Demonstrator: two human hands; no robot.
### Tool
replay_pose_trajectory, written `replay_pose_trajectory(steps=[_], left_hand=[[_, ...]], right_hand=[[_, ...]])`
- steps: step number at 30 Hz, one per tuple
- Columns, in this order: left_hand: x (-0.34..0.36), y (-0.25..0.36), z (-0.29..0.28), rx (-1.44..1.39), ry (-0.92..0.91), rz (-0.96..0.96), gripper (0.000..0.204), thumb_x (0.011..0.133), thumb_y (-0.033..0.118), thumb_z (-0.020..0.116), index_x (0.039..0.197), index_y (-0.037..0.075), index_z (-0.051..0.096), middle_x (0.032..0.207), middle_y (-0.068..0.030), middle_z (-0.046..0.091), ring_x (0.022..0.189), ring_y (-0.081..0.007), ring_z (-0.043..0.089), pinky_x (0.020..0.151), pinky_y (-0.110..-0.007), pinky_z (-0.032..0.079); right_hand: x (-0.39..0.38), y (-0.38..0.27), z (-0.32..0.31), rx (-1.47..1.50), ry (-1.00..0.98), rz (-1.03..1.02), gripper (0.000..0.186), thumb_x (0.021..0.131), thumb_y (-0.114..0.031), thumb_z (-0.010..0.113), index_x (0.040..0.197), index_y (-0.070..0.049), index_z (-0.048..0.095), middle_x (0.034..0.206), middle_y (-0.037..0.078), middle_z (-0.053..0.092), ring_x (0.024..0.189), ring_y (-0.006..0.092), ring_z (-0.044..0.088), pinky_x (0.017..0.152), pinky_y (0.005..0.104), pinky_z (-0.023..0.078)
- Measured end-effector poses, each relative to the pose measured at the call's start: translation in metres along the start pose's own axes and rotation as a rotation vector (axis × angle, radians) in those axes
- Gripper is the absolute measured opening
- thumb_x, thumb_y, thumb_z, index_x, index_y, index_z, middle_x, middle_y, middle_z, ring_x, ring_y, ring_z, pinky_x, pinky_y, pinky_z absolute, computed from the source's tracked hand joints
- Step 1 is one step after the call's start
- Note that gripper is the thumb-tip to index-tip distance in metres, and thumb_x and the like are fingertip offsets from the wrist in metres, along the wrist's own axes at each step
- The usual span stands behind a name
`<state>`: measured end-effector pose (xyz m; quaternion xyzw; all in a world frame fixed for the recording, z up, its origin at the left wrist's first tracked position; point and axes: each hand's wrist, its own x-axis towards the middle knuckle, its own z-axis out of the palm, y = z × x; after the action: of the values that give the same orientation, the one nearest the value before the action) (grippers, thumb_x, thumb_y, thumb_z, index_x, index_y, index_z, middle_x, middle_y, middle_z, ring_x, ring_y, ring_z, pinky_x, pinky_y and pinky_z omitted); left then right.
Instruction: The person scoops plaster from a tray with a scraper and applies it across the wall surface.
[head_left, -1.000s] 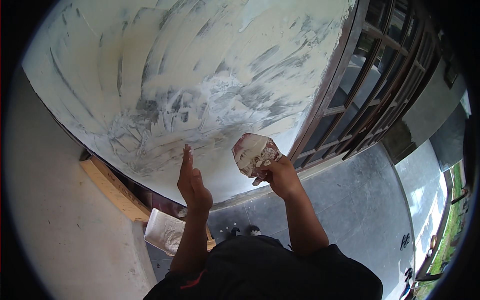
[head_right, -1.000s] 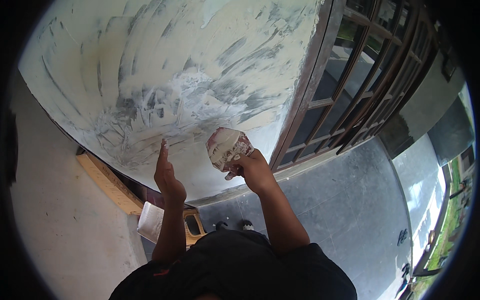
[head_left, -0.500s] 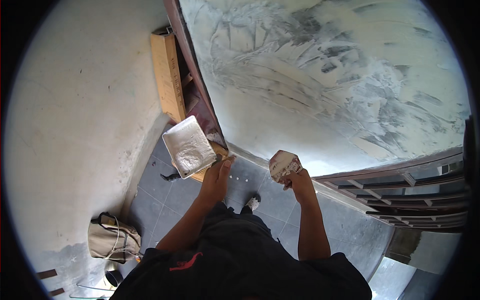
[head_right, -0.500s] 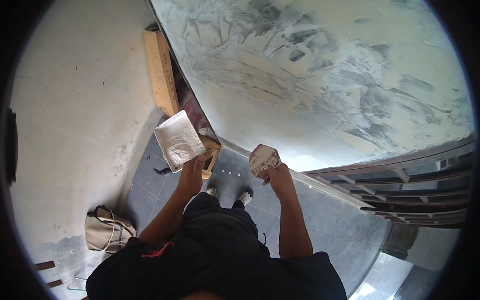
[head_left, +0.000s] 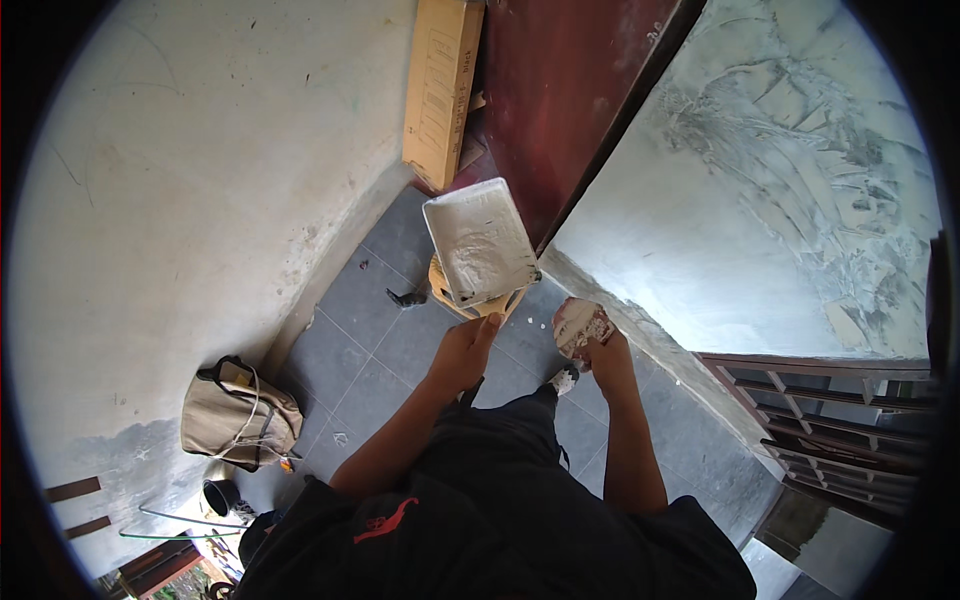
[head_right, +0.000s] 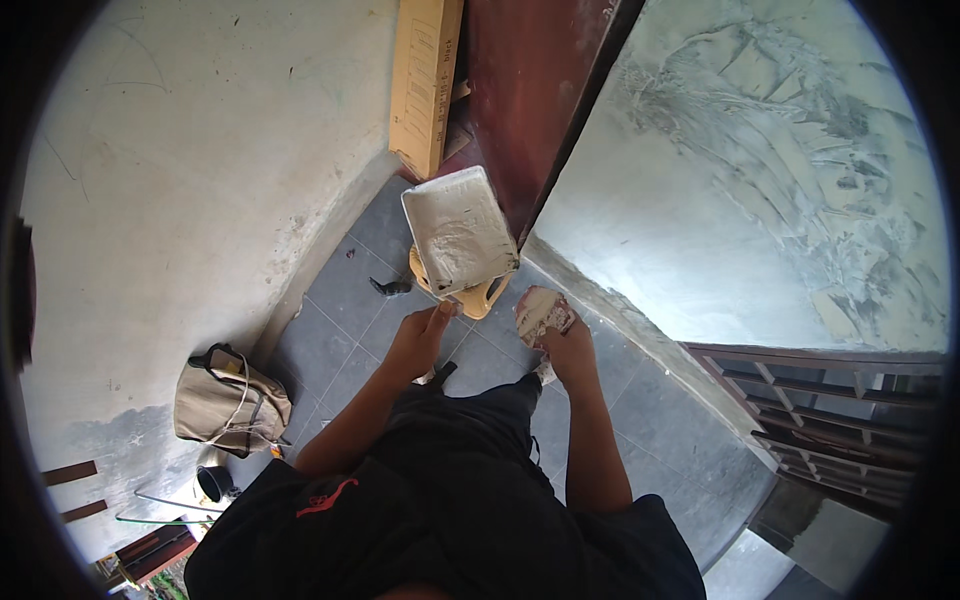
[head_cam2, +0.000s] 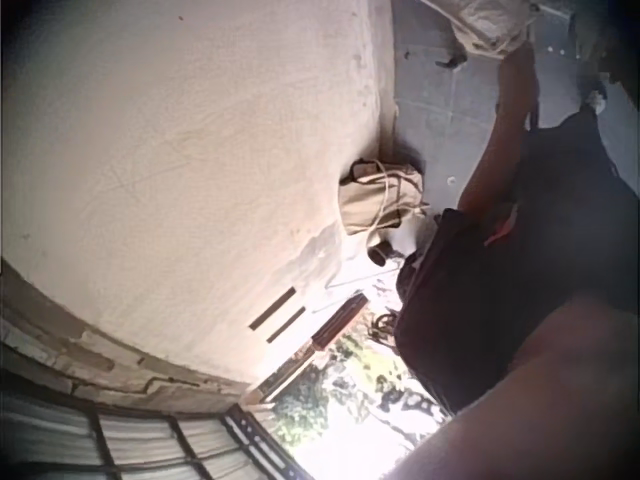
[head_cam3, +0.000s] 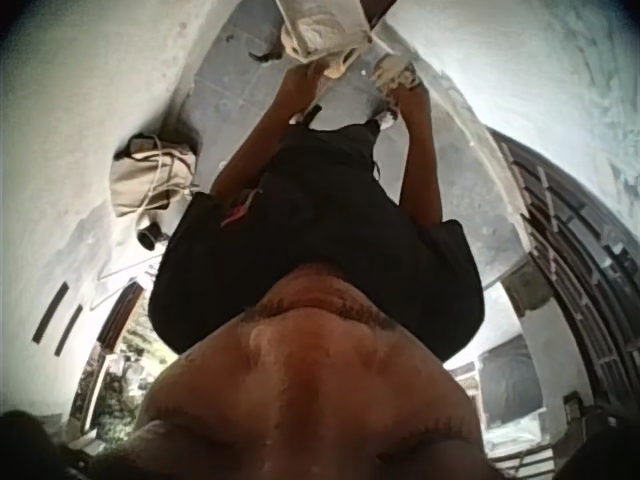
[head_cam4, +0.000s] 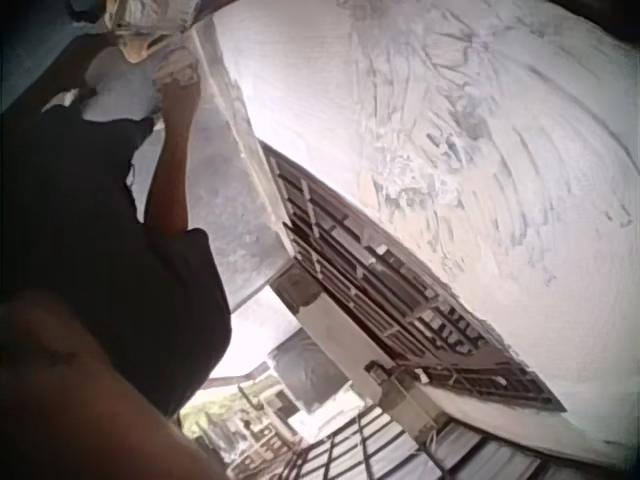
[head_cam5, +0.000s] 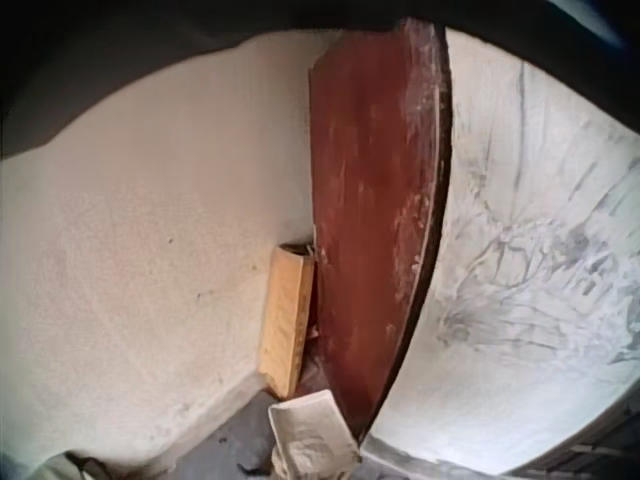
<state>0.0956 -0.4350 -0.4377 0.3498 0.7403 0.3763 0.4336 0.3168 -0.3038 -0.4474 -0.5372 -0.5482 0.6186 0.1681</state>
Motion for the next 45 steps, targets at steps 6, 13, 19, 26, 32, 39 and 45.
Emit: replay_pose_trajectory(steps=[6, 13, 19, 26, 32, 39, 45], left_hand=[[0.0, -0.1, -0.069, -0.04, 0.041, -0.19, 0.065, 0.103, 0.05, 0.038, 0.115, -0.008, 0.066, 0.112, -0.0211, 0.069, 0.109, -0.0286, 0.064, 0.095, -0.036, 0.046], [0.07, -0.267, -0.087, -0.277, 0.126, -0.525, 0.073, 0.099, 0.059, 0.039, 0.119, -0.007, 0.065, 0.114, -0.0157, 0.069, 0.104, -0.0218, 0.062, 0.089, -0.031, 0.045], [0.144, -0.321, -0.065, -0.555, 0.082, -0.481, 0.08, 0.098, 0.063, 0.038, 0.13, -0.008, 0.055, 0.13, -0.0178, 0.06, 0.117, -0.0222, 0.056, 0.095, -0.031, 0.041], [0.222, -0.344, -0.049, -0.634, 0.003, -0.488, 0.089, 0.096, 0.07, 0.029, 0.132, -0.007, 0.054, 0.133, -0.0211, 0.057, 0.126, -0.0286, 0.053, 0.107, -0.037, 0.037], [0.263, -0.359, -0.066, -0.614, -0.187, -0.481, 0.089, 0.095, 0.073, 0.023, 0.129, -0.002, 0.058, 0.123, -0.0176, 0.065, 0.122, -0.026, 0.055, 0.105, -0.037, 0.039], [0.28, -0.35, -0.071, -0.589, -0.241, -0.392, 0.087, 0.097, 0.071, 0.022, 0.129, -0.002, 0.057, 0.121, -0.0135, 0.067, 0.118, -0.0222, 0.057, 0.103, -0.037, 0.038], [0.295, -0.352, -0.082, -0.559, -0.35, -0.422, 0.093, 0.096, 0.071, 0.016, 0.132, -0.006, 0.053, 0.122, -0.0141, 0.067, 0.122, -0.0221, 0.054, 0.106, -0.039, 0.031]], right_hand=[[0.03, 0.065, 0.099, -0.278, 0.218, -0.005, 0.03, 0.077, -0.01, 0.057, 0.103, 0.003, 0.066, 0.082, 0.012, 0.07, 0.069, 0.022, 0.067, 0.057, 0.035, 0.052], [0.112, 0.113, 0.226, -0.563, 0.28, -0.032, 0.022, 0.075, -0.014, 0.065, 0.09, 0.003, 0.064, 0.086, 0.024, 0.067, 0.084, 0.0421, 0.065, 0.073, 0.0458, 0.051], [0.189, 0.141, 0.282, -0.619, 0.231, -0.067, 0.024, 0.084, -0.006, 0.06, 0.106, 0.003, 0.061, 0.095, 0.024, 0.065, 0.092, 0.0432, 0.062, 0.078, 0.0478, 0.05], [0.215, 0.169, 0.321, -0.917, 0.411, -0.359, 0.034, 0.084, -0.002, 0.059, 0.117, 0.0, 0.064, 0.102, 0.016, 0.06, 0.095, 0.0337, 0.061, 0.08, 0.0418, 0.053], [0.22, 0.191, 0.351, -1.119, 0.503, -0.377, 0.044, 0.079, -0.002, 0.064, 0.123, -0.005, 0.062, 0.101, 0.011, 0.057, 0.094, 0.0303, 0.06, 0.075, 0.0399, 0.055], [0.223, 0.211, 0.385, -1.13, 0.551, -0.312, 0.043, 0.078, -0.006, 0.062, 0.121, -0.006, 0.063, 0.099, 0.009, 0.056, 0.086, 0.0255, 0.061, 0.068, 0.0354, 0.057], [0.223, 0.222, 0.393, -1.072, 0.49, -0.213, 0.046, 0.076, -0.007, 0.065, 0.122, -0.005, 0.062, 0.101, 0.01, 0.055, 0.091, 0.0275, 0.062, 0.071, 0.0382, 0.057]])
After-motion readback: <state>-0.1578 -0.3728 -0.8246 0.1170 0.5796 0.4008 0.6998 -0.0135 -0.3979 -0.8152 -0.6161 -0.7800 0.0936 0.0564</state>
